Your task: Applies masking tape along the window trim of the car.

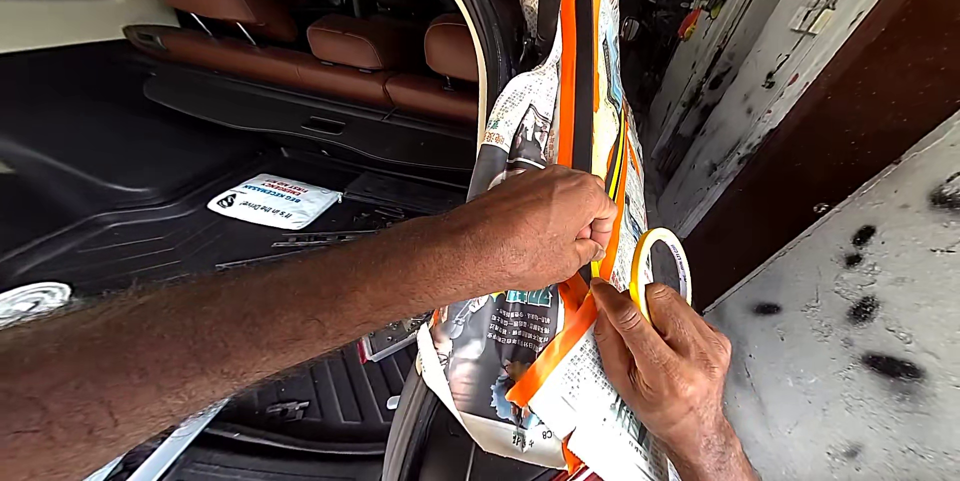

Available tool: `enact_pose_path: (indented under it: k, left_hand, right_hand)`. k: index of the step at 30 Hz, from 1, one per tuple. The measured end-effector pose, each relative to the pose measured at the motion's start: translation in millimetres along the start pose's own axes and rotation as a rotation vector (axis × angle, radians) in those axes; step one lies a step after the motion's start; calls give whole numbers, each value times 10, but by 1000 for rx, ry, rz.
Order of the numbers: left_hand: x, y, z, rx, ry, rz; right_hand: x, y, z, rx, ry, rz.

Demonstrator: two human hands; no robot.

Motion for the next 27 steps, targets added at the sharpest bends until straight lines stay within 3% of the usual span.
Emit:
enact_pose_path:
  k: [9,13,16,27]
  left_hand:
    - [-59,63,37,96,42,121]
    - [-13,-52,76,188,225,-4]
    - [88,-119,40,51,321,-152]
    - [237,-191,-170,-353,294,-392]
  right_hand:
    - [-16,-9,9,-1,-17,-6]
    - [-22,-11,9,0,-19,-11]
    - [-12,-12,9,-5,-26,-20]
    - [3,-21,13,7,-17,-27]
Point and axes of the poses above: each hand's wrist, its own x-axis away from the middle knuckle, its own z-axis out of the back of the hand, y = z × x, the point moved 2 cm from there along -x, towards the middle knuckle, and after that the axes turned 8 degrees about -y, right-handed, at the moved point
